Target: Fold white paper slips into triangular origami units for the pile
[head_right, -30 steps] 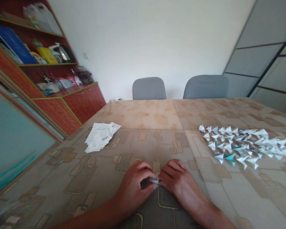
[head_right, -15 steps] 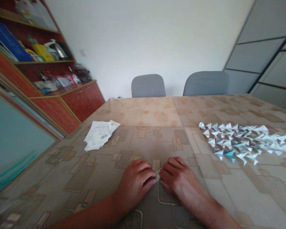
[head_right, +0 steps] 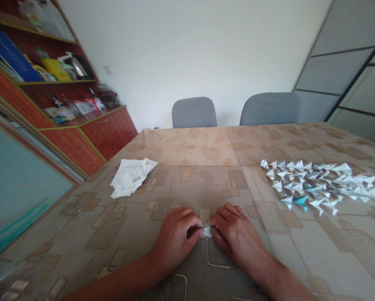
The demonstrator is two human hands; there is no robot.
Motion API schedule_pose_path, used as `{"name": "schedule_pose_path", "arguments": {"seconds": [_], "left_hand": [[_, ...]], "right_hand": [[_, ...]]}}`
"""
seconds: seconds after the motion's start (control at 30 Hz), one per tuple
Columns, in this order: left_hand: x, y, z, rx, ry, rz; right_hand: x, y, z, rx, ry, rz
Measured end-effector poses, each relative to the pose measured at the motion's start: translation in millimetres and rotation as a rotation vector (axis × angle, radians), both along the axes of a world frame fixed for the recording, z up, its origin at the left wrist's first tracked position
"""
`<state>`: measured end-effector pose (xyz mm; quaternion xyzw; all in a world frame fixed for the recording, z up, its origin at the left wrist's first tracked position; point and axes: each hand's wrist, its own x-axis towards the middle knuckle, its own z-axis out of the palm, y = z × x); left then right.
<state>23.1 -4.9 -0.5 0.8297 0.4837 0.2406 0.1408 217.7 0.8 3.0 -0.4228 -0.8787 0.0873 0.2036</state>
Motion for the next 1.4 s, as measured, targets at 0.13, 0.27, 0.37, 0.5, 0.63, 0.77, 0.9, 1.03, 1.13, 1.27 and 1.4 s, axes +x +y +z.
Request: {"name": "schedule_pose_path", "arguments": {"seconds": [0.13,0.27,0.37,0.5,0.63,0.77,0.9,1.03,1.13,1.27,1.4], "left_hand": [[0.2,-0.1,-1.2,-0.007,-0.009,0.029],[0.4,0.6,-2.2,-0.019,-0.005,0.06],[0.5,0.7,-2.3,-0.015,-0.003,0.07],[1.0,0.1,-1.5,-0.001,0.004,0.081],[1.1,0.1,-2.1,0.019,0.014,0.094],[0.4,0.5,-3.7,0.032,0.026,0.096],[-0.2,0.5,-4.3,0.04,0.039,0.085],[-0.8,0.2,-1.8,0.04,0.054,0.059],[-1.5,-0.5,0.8,0.115,0.111,-0.067],[-2.1,-2.7,0.6,0.246,0.212,-0.214],[-2.4,-4.9,-2.5,0.294,0.253,-0.26]], "right_hand": [[0.2,2.3,-4.0,-0.098,0.084,-0.063],[-3.6,3.3,-6.9,-0.078,0.066,-0.178],[-6.2,3.2,-8.1,-0.077,0.023,-0.265],[-7.7,3.8,-8.9,-0.078,-0.012,-0.328],[-7.8,4.5,-9.5,-0.07,-0.002,-0.352],[-7.3,4.9,-8.7,-0.045,0.007,-0.326],[-7.5,5.3,-6.1,-0.068,0.002,-0.325],[-8.2,5.7,-4.7,-0.085,-0.013,-0.339],[-8.0,5.7,-5.6,-0.083,-0.013,-0.339],[-5.6,5.9,-7.3,-0.089,-0.021,-0.329],[-0.1,8.0,-7.8,-0.088,-0.022,-0.277]]}}
